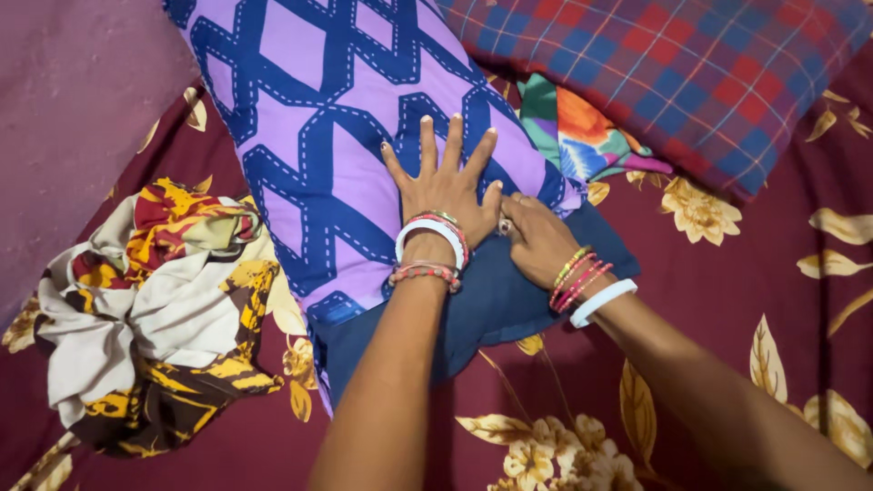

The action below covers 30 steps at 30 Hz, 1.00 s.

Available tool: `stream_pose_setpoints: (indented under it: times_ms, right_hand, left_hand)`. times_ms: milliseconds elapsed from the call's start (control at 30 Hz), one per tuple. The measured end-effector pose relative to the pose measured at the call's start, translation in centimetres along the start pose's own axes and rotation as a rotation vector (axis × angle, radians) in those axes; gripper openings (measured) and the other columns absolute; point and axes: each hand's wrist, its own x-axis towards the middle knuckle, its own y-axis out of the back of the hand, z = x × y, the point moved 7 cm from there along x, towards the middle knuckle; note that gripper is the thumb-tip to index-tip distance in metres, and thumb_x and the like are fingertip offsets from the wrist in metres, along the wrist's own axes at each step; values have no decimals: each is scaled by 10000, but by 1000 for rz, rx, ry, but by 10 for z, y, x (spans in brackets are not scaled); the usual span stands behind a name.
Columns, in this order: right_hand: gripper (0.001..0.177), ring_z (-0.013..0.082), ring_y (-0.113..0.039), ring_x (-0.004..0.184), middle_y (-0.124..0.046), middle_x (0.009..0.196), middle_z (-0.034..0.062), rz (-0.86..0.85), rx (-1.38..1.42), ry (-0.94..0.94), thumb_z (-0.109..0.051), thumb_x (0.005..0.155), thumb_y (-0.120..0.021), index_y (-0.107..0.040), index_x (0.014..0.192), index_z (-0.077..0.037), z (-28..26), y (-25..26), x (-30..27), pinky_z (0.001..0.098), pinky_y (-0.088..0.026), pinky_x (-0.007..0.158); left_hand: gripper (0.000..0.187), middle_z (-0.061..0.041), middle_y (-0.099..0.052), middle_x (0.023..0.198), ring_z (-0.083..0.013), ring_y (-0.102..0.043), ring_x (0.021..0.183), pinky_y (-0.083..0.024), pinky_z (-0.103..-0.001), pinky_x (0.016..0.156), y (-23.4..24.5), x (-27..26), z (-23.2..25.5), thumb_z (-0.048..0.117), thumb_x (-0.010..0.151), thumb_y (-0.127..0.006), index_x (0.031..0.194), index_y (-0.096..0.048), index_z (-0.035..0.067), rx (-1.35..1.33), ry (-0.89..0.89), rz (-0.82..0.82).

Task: The person puts cases on two different pillows and smooths the surfaces by hand on a bed.

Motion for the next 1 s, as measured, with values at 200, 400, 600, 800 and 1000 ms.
stream_pose_setpoints:
  times_ms: [200,400,600,800,1000]
  right_hand:
    - [210,436,-561,981,-586,992,197,126,-101,99,26,860,-538,-563,1066,-7,-6,2,-5,511,-440,847]
    - [140,412,-565,948,-574,937,176,78,-86,56,34,874,-529,-539,994,-38,-8,0,-2,495,-437,819]
    - [157,394,-554,940,-560,930,172,80,-76,64,36,865,-520,-542,1001,-40,-12,3,-2,480,-426,828]
    - [39,373,-539,920,-536,908,166,58,-95,-1,-9,944,-545,-543,961,-45,-24,12,-11,467,-415,818]
    - [42,332,-548,862,-562,858,137,127,-62,-25,-4,925,-567,-585,936,-40,-62,36,-45,423,-427,796]
  left_hand:
    - [587,-98,-289,1630,-382,-130,1516,-30,-738,1134,29,-53,3,488,859,-625,1420,-557,328,-34,-61,-89]
    - [590,-77,-322,1638,-354,-138,1518,-24,-690,1160,50,-95,-13,595,737,-727,1254,-731,311,-104,44,-130]
    - [802,-78,-230,1662,-364,-58,1546,-9,-706,1164,61,-95,-16,659,606,-823,1318,-670,323,-136,72,-261]
    - [1059,-78,-191,1688,-372,-33,1535,-30,-704,1143,63,-100,-17,535,469,-938,1443,-559,367,-170,70,-255]
    - [834,-40,-266,1635,-340,-91,1534,-48,-699,1175,54,-104,-23,403,586,-920,1365,-622,396,-143,127,-142]
